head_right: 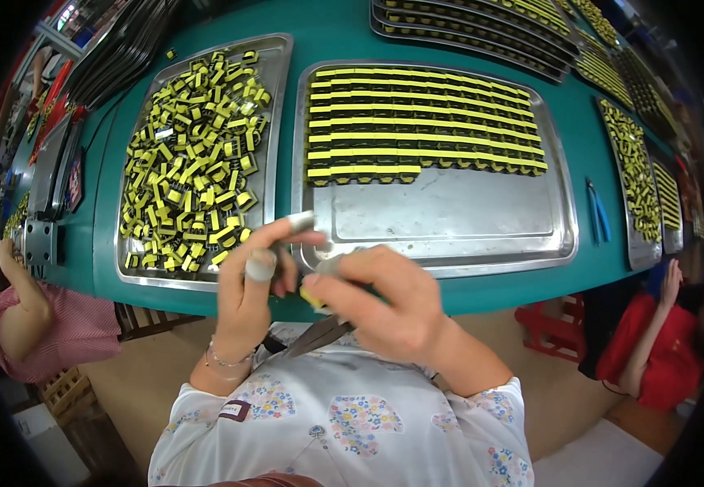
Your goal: The person trims and sorts small yellow and black electronic components from one metal tray into a sorting tray using pliers.
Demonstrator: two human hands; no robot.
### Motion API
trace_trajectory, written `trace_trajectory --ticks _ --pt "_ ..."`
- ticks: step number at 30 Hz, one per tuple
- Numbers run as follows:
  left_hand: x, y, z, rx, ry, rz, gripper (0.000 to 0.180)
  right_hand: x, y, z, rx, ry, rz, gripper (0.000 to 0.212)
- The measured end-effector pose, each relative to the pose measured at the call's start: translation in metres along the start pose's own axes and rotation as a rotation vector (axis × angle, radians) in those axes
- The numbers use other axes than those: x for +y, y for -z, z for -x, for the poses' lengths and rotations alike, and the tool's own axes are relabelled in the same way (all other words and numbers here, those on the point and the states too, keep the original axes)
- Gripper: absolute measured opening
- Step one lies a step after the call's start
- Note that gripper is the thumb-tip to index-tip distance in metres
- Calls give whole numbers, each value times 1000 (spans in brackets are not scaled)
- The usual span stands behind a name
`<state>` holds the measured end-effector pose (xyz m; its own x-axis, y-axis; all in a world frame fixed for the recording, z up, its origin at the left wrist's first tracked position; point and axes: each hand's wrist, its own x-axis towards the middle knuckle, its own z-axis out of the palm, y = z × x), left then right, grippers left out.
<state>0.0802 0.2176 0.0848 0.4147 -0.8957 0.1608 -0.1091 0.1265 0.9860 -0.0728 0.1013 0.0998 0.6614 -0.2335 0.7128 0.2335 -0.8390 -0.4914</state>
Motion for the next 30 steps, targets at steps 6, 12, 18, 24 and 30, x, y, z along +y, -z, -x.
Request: trace_trajectory --ticks 6,12,18,24,30 --pt "23 43 -4 -22 -390 -1025 40 46 49 -5 99 -316 284 38" --pt "19 49 -8 -57 -385 -1246 38 73 57 -5 -98 -485 498 30" --pt "16 49 -9 -40 -405 -1271 35 80 44 -4 -99 -472 507 28" --pt "8 59 -6 37 -412 -1115 41 70 47 -8 -23 -470 424 22" --pt "5 48 9 241 14 54 37 39 39 2 -102 -468 160 18"
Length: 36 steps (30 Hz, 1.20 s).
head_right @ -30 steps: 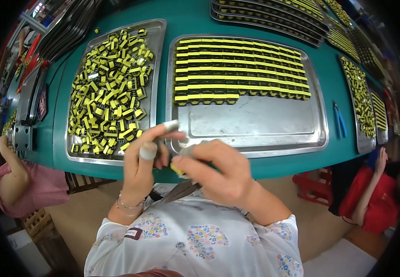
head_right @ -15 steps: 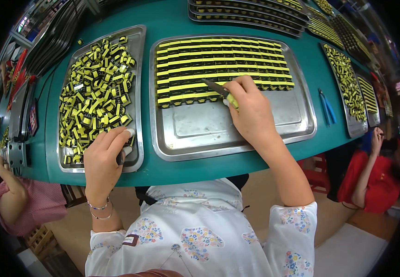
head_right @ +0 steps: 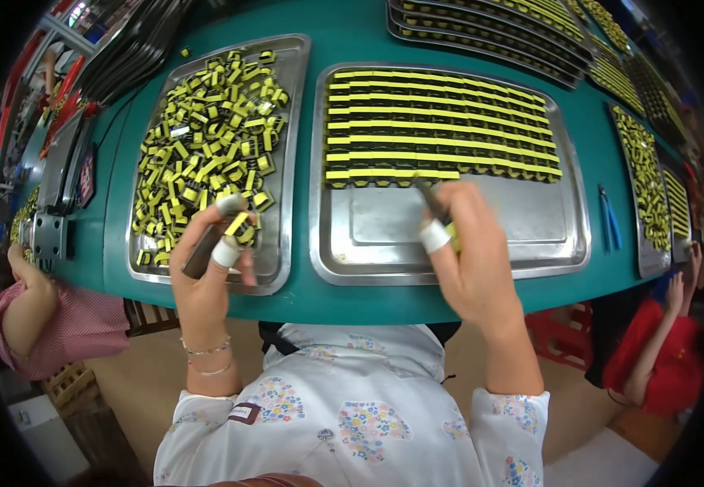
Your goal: The person trims and sorts small yellow and black electronic components from one metal tray into a sorting tray using pliers.
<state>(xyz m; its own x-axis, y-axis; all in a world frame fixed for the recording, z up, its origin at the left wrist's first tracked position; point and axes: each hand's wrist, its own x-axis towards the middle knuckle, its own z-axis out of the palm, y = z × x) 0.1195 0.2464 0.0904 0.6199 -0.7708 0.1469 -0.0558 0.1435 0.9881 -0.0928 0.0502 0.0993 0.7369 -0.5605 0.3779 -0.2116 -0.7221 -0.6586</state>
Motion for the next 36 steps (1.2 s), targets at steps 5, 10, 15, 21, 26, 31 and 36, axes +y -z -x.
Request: trace_trajectory --ticks 5,10,15,21,26,31,36 --pt "-2 -23 -2 -169 221 609 42 -30 -17 3 -97 131 -100 27" --pt "-4 -36 -1 -162 236 641 45 -34 -34 2 -117 184 -102 27" --pt "-5 -43 2 -133 206 556 47 -34 -36 -1 -47 187 -62 28" --pt "-4 -49 5 -51 97 403 43 -31 -39 1 -36 207 22 31" --pt "-7 -49 8 13 59 256 43 -29 -39 0 -20 242 59 30" --pt "-15 -49 10 26 -32 210 40 -29 -43 2 -1 261 110 27" --pt "-15 -50 9 49 -66 181 44 -31 -38 2 -17 245 135 22"
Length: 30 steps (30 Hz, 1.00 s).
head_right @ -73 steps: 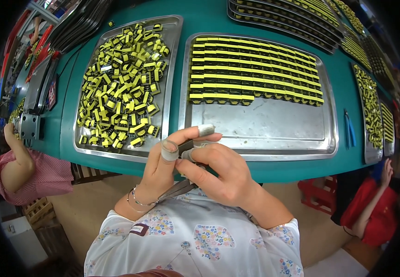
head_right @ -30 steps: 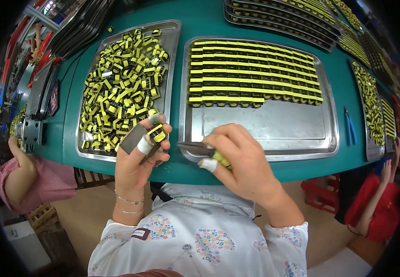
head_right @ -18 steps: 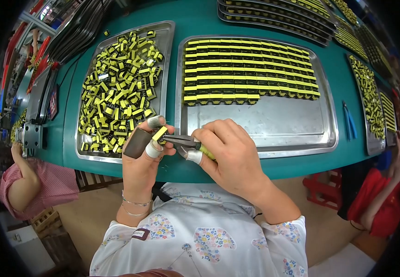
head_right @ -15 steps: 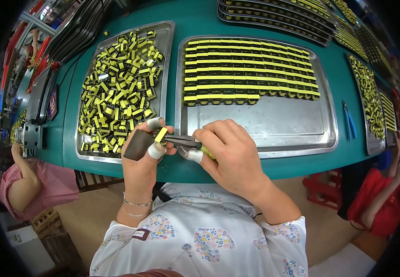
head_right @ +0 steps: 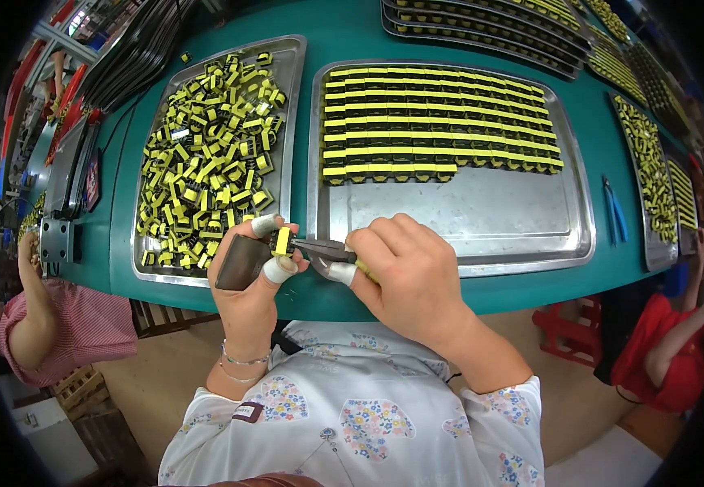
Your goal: The person trims and sorts small yellow and black electronic components from one metal tray into a sorting tray using pliers.
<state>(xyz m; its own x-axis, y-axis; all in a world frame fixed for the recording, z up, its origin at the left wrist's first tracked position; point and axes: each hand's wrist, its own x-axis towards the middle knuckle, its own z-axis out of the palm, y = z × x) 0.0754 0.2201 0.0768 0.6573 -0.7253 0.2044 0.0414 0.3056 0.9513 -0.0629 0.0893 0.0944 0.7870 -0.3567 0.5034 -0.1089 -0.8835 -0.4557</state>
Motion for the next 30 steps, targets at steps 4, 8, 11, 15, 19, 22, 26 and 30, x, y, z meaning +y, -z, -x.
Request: trace_trajectory --ticks 4,8,11,15,19,22,26,30 --pt "6 -5 -2 19 70 32 44 7 3 -1 21 -44 -88 21" --pt "10 -7 -1 -12 140 151 43 6 1 0 5 -46 -141 24" --pt "8 -7 0 -15 106 128 42 5 -2 0 25 -37 -124 24" --pt "7 -8 1 -17 57 101 40 6 -5 1 55 -6 -88 24" --pt "9 -11 2 -31 52 113 40 4 -4 4 45 -4 -25 23" --pt "7 -11 2 -31 46 110 39 3 -2 3 48 -14 -11 23" --pt "11 -15 -1 -19 120 162 37 10 1 3 53 -73 -155 16" --pt "12 -17 0 -48 292 403 41 3 0 2 42 -239 -518 18"
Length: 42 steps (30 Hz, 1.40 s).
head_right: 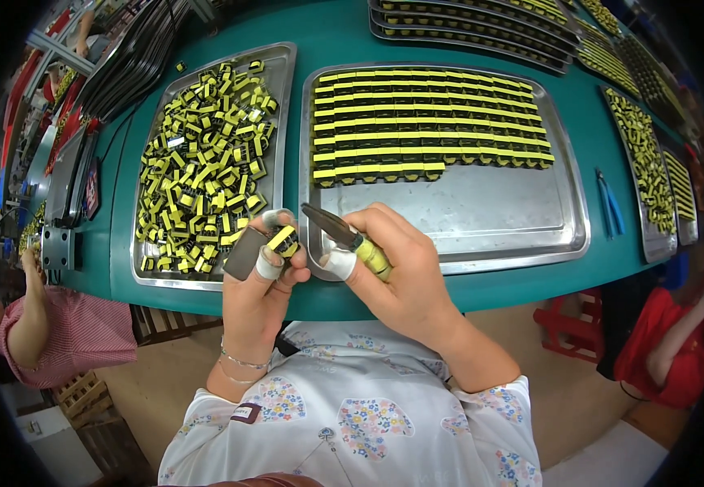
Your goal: The person trims and sorts small yellow and black electronic components from one metal tray into a sorting tray using pliers.
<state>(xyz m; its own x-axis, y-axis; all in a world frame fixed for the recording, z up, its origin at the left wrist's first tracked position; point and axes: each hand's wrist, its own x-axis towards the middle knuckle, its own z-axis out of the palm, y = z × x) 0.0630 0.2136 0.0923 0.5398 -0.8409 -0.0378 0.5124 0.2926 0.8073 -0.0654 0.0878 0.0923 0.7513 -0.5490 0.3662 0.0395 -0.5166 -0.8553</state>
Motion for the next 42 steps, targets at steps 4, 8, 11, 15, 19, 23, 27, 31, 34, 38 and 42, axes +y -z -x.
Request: trace_trajectory --ticks 4,8,11,15,19,23,27,31,34,38,42 --pt "6 -7 0 -69 125 84 39 -6 -12 -5 -19 -29 -355 26" --pt "4 -7 0 -53 105 32 24 -5 -14 -5 -107 -126 -545 29" --pt "4 -7 -1 -57 77 -108 23 -10 -17 -4 -107 -229 -764 29" --pt "1 9 -9 -100 -82 -36 31 -13 -15 -3 -44 -319 -766 28" --pt "-1 9 -13 -109 -129 435 58 -10 -21 -1 3 -250 -710 33" --pt "1 -10 -18 -156 -185 363 79 -10 -29 0 9 -98 -496 33" --pt "3 -19 -18 -138 -211 288 89 -9 -35 -4 77 92 -301 28" --pt "2 -20 -17 -154 -218 206 94 -11 -36 -5 89 97 -251 27" --pt "2 -20 -17 -160 -219 139 96 -11 -34 -5 107 141 -143 28" --pt "2 -23 -16 -114 -202 42 102 -16 -30 -5 95 181 -34 37" --pt "-2 -21 -15 -111 -243 -46 100 -22 -27 -6 78 173 43 44"
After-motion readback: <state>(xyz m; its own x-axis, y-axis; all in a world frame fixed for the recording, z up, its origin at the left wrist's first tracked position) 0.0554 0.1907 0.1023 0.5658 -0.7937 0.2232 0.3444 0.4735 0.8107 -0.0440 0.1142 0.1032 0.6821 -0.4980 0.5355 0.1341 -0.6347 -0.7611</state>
